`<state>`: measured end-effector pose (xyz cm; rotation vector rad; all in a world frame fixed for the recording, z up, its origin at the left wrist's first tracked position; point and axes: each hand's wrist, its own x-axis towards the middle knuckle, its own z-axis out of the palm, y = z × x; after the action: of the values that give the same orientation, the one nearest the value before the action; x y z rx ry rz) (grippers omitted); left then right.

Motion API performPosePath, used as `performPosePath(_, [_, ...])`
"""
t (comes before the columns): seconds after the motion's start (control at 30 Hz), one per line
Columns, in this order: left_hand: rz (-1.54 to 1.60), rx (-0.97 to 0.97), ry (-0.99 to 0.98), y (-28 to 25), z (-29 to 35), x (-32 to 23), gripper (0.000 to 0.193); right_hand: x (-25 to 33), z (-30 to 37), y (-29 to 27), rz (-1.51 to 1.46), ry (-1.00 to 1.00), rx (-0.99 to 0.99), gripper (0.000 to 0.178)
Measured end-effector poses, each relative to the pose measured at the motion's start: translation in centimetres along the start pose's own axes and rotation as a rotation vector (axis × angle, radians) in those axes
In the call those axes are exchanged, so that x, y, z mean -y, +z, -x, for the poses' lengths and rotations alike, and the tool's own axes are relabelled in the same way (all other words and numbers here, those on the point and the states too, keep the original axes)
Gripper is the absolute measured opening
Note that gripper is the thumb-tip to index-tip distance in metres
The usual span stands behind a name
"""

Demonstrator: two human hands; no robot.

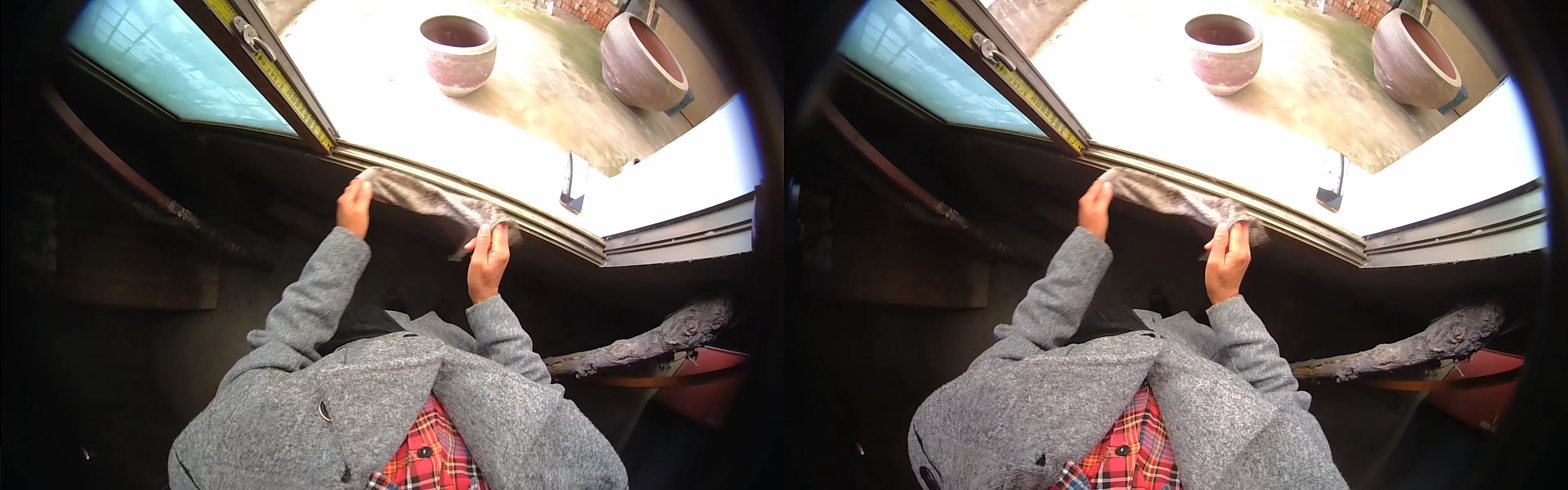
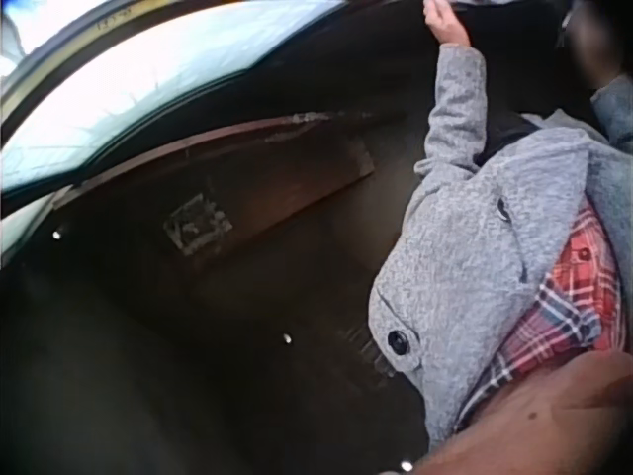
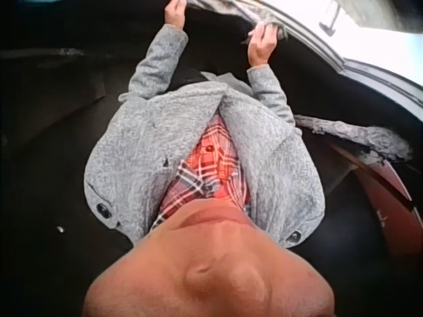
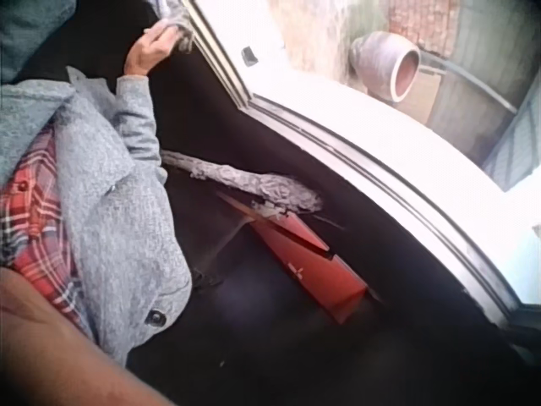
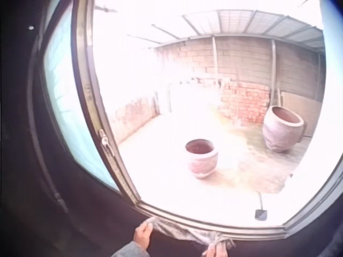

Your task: The person wipes the window frame and sill with a cloth, moving along the edges and corners. They open the window partway to reach the lower sill and continue wiping the frame and sill surfaces.

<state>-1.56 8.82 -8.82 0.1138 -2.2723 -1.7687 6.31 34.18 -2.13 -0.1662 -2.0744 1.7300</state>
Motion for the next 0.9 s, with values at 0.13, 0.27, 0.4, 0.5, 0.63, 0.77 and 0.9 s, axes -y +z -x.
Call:
performPosePath(0.13, [-0.619,-0.050,0.168,4.6,-0.8,-0.8,0.027,-5.1,-2.6,-0.3,0.544,-0.143,-0.003,0.025])
performPosePath(0.27, [-0.896,-0.027,0.215,5.1,-1.1,-0.7,0.021,-6.1,-3.9,0.1,0.701,-0.038,0.109,0.022])
performPosePath(0.4, [-1.069,0.024,0.399,5.7,-2.0,-1.1,0.014,-6.6,-4.2,2.6,0.731,-0.113,0.156,0.023])
performPosePath(0.5, [-1.074,0.053,0.399,5.8,-2.9,-1.3,0.010,-5.8,-4.1,5.9,0.691,-0.125,0.206,0.023])
performPosePath(0.63, [-0.847,0.071,0.357,5.3,-3.3,-1.0,0.012,-6.0,-3.2,11.2,0.578,-0.141,0.316,0.021])
performPosePath(0.77, [-0.516,0.088,-0.004,4.0,-4.4,-0.4,0.025,-5.6,-3.0,15.3,0.447,-0.023,0.324,0.021])
performPosePath(0.9, [0.035,-0.156,-0.117,0.8,-6.7,3.5,0.027,-7.9,-3.5,21.3,0.168,-0.014,0.347,0.024])
